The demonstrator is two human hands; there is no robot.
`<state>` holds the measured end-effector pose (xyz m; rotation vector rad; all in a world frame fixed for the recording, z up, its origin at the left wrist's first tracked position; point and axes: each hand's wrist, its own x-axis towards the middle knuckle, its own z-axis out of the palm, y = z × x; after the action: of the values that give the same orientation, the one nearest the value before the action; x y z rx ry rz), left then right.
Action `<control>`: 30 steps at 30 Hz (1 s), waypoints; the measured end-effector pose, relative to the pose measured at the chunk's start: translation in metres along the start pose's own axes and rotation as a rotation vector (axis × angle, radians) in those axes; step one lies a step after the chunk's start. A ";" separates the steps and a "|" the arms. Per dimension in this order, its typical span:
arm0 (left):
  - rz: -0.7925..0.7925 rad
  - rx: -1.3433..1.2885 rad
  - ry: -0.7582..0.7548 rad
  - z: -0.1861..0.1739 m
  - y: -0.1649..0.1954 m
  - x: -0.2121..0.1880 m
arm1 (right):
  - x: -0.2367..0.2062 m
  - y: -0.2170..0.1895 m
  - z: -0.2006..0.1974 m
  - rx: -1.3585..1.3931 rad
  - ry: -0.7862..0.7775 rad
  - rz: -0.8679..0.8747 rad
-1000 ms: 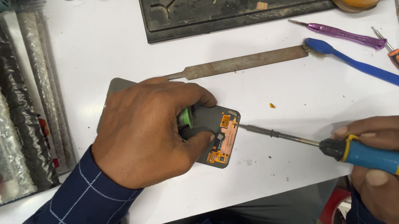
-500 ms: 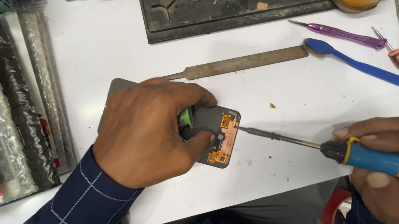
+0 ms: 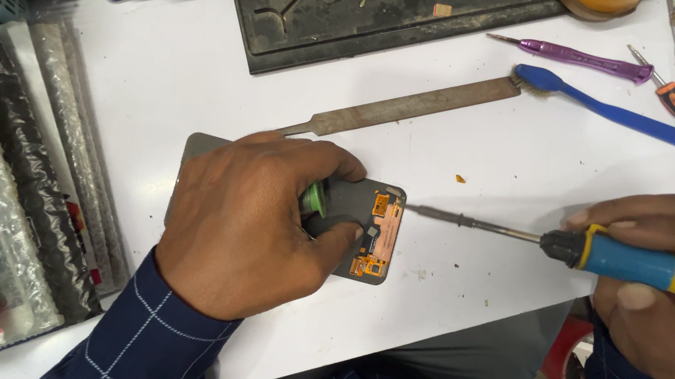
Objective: The person holds a disassembled phone motherboard on the workbench and uses a soldering iron to solder components on the board, steadying it with the other hand. They briefly set the board down, reposition it, and later use a screwdriver and tweezers to work on the board's components.
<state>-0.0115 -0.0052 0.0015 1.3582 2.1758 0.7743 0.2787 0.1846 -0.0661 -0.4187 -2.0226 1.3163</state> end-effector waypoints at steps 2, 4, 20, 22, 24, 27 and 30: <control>-0.002 0.007 0.004 -0.001 0.001 0.000 | 0.000 0.000 0.001 -0.004 0.000 0.001; 0.013 0.018 0.022 -0.001 0.002 0.000 | 0.002 -0.001 0.000 -0.023 -0.014 -0.004; -0.020 0.002 -0.014 0.001 0.000 0.000 | -0.002 0.003 -0.005 0.045 0.018 -0.040; -0.011 0.005 -0.013 0.000 0.000 0.000 | -0.001 0.006 -0.006 0.068 0.011 -0.055; -0.008 0.013 0.004 -0.001 0.001 0.000 | 0.001 0.009 -0.008 0.110 0.002 -0.063; 0.034 0.016 0.032 -0.002 0.003 0.001 | 0.001 0.010 -0.011 0.169 -0.020 -0.036; -0.080 0.049 -0.046 -0.004 0.005 0.002 | 0.004 0.012 -0.010 0.197 -0.008 -0.023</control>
<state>-0.0115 -0.0021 0.0074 1.2909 2.2121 0.6578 0.2819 0.1988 -0.0730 -0.2990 -1.8768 1.4885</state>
